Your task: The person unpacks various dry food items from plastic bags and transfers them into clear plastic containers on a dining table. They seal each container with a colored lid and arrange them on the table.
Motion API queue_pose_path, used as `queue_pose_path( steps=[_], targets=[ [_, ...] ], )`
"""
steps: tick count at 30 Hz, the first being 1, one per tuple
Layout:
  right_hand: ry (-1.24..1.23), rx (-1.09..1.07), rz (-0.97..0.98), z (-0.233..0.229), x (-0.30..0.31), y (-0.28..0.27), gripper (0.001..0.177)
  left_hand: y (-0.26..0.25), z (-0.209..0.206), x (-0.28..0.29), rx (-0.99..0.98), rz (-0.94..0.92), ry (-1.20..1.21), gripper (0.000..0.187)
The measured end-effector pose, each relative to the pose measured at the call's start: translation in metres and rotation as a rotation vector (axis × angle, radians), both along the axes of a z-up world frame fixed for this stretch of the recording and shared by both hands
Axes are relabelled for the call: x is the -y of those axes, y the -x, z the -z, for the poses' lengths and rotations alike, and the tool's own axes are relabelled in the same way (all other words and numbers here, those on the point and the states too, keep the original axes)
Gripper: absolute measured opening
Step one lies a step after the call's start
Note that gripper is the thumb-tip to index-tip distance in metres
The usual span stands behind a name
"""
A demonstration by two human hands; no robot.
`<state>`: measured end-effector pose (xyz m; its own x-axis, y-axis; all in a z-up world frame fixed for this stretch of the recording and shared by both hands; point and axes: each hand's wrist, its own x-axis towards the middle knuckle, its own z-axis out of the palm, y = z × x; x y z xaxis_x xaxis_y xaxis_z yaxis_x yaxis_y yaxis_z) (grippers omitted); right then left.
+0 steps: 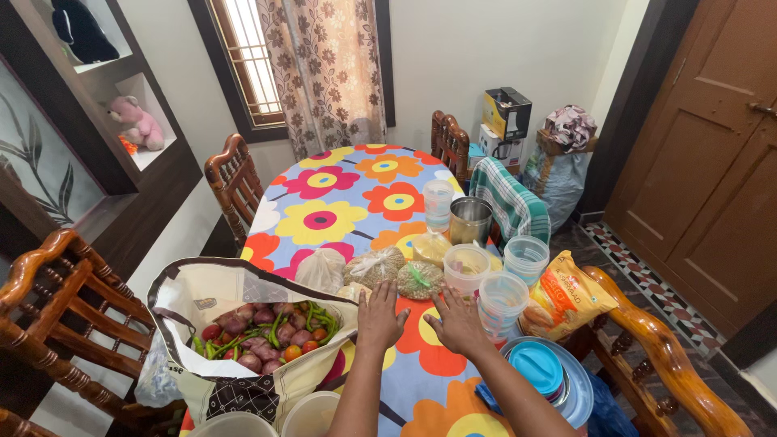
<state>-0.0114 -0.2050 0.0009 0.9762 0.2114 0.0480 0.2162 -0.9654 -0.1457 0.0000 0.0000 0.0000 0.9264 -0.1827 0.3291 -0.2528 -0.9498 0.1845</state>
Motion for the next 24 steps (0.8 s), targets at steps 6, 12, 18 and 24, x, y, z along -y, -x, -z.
queue_pose_path(
  steps=[6, 12, 18, 24],
  targets=[
    [-0.051, 0.017, -0.011, 0.006, 0.0, -0.002, 0.072, 0.004, -0.008, 0.005, -0.016, -0.009, 0.003, 0.078],
    [-0.032, 0.013, -0.005, 0.006, 0.0, 0.0, 0.072, 0.005, -0.009, 0.006, -0.026, -0.01, 0.007, 0.079],
    [-0.039, 0.015, -0.002, 0.012, 0.002, -0.002, 0.071, 0.006, -0.008, 0.007, -0.026, -0.004, 0.037, 0.08],
    [-0.024, 0.026, -0.004, 0.016, 0.003, -0.002, 0.07, 0.005, -0.004, 0.009, -0.064, -0.013, 0.032, 0.079]
  ],
)
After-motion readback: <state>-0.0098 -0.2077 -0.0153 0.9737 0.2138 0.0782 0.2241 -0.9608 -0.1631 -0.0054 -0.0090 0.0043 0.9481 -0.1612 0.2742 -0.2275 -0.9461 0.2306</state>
